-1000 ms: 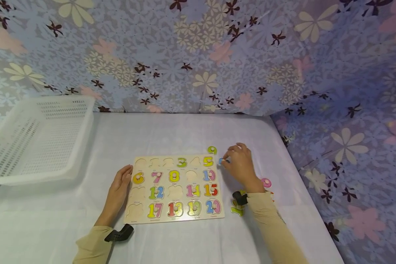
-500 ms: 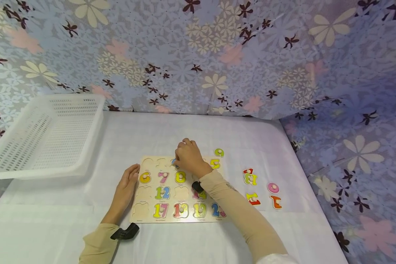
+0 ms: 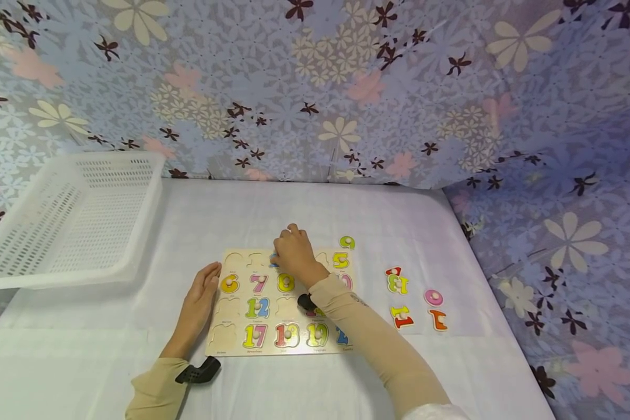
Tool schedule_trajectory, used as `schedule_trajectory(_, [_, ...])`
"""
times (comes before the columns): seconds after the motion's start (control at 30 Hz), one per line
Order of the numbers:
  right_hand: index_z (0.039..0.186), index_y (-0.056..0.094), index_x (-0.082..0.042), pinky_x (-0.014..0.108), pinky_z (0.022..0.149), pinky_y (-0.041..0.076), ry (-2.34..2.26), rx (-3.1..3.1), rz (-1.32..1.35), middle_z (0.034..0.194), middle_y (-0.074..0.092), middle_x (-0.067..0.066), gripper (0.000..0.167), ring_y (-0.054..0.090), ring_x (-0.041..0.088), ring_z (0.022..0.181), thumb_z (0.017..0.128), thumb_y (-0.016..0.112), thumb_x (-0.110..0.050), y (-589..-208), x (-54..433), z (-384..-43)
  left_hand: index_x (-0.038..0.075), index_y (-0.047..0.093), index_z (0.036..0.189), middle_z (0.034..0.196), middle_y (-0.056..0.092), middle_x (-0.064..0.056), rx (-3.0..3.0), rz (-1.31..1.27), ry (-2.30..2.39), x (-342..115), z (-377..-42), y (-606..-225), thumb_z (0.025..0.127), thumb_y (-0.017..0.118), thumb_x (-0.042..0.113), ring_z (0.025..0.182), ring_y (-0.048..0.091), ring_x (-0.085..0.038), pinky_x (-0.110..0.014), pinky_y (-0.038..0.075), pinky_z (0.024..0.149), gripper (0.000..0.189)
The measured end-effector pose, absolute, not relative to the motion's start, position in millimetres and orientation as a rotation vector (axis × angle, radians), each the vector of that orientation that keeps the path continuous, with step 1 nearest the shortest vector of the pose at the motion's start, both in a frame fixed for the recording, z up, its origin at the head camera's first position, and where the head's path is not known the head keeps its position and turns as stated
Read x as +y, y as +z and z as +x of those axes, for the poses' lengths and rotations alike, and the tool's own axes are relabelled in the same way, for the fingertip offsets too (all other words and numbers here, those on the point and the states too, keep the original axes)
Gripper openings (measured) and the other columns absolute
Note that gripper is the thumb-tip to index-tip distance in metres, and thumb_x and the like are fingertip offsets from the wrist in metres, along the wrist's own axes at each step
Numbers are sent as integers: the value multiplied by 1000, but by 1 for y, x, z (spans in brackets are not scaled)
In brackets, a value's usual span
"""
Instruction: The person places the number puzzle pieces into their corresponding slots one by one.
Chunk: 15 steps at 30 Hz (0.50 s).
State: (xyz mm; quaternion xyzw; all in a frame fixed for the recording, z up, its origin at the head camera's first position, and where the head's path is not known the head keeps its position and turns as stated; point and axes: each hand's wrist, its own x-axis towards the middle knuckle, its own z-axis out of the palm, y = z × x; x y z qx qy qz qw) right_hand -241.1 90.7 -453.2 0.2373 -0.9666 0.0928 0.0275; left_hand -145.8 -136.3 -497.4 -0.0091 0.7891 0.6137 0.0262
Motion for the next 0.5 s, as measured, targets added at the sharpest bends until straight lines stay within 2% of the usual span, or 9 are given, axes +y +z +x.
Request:
schedule_trajectory(0.13, [86, 75, -14, 52, 103, 36, 334, -2985, 701, 115, 64, 8, 23, 38, 36, 131, 88, 72, -36, -441, 108, -229, 11, 30, 150, 152, 36, -7, 2447, -9, 1887, -133, -145, -497, 106, 39, 26, 140, 30, -20, -40, 22, 114, 47])
schedule_trajectory(0.27, [107, 74, -12, 58, 105, 31, 567, -2944, 601, 126, 59, 13, 24, 34, 39, 133, 90, 71, -28, -428, 141, -205, 11, 30, 150, 152, 36, -7, 2473, 1, 1870, -133, -144, -498, 106, 39, 26, 141, 29, -20, -40, 22, 114, 47])
schedule_trajectory(0.5, [110, 71, -3, 62, 106, 22, 930, -2790, 240, 128, 55, 24, 25, 27, 47, 132, 87, 73, -12, -430, 237, -148, 12, 30, 150, 153, 34, -6, 2445, 2, 1878, -134, -142, -496, 106, 38, 28, 141, 29, -18, -38, 22, 114, 48])
